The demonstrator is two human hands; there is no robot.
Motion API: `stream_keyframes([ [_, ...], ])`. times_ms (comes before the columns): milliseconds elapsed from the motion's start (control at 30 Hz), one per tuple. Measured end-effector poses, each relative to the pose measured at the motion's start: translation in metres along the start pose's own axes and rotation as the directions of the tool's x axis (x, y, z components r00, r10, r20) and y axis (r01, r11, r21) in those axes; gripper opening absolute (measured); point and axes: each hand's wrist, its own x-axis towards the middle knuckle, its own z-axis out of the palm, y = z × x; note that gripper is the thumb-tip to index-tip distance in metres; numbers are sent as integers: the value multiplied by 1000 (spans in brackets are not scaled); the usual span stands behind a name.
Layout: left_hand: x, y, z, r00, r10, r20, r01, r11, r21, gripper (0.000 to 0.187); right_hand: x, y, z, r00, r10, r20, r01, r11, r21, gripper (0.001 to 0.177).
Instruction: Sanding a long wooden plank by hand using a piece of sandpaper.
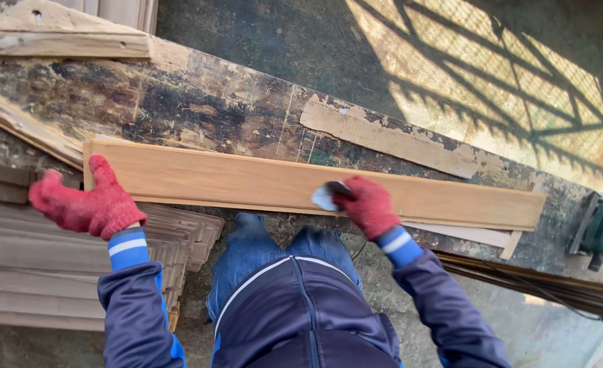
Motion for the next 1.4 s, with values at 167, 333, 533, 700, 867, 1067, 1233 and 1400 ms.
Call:
stream_keyframes([
  [167, -55, 101, -3, 934, -6, 357, -61, 982, 177, 97, -55, 89, -74, 881, 428, 202, -453, 887, 93, 23],
  [333, -68, 177, 1, 667, -235, 707, -141, 892, 429, 76, -44, 123, -36, 905, 371, 208, -344, 926, -152, 33],
  [533, -76, 162, 9, 742, -97, 663, -223, 897, 381, 72, 28, -6, 31, 967, 25, 253, -11, 998, -56, 42],
  [700, -79, 153, 12, 756, -58, 652, -211, 921, 327, 68, 35, -8, 47, 960, -89, 265, 130, 981, -142, 42],
  [867, -84, 134, 18, 886, 174, 431, -287, 934, 211, 63, -5, 51, -10, 971, 107, 212, -80, 988, -130, 39],
  [1067, -80, 133, 20, 913, 205, 352, -288, 936, 203, 65, 45, -52, 45, 982, -37, 186, 60, 991, -120, 48],
  [1233, -78, 129, 15, 906, 234, 353, -310, 934, 176, 56, 62, -67, 58, 965, -120, 235, 140, 988, -72, 43],
  [1400, -48, 66, 42, 861, 381, 338, -439, 891, 114, 34, 27, -23, -8, 950, 81, 301, -61, 995, -76, 37],
])
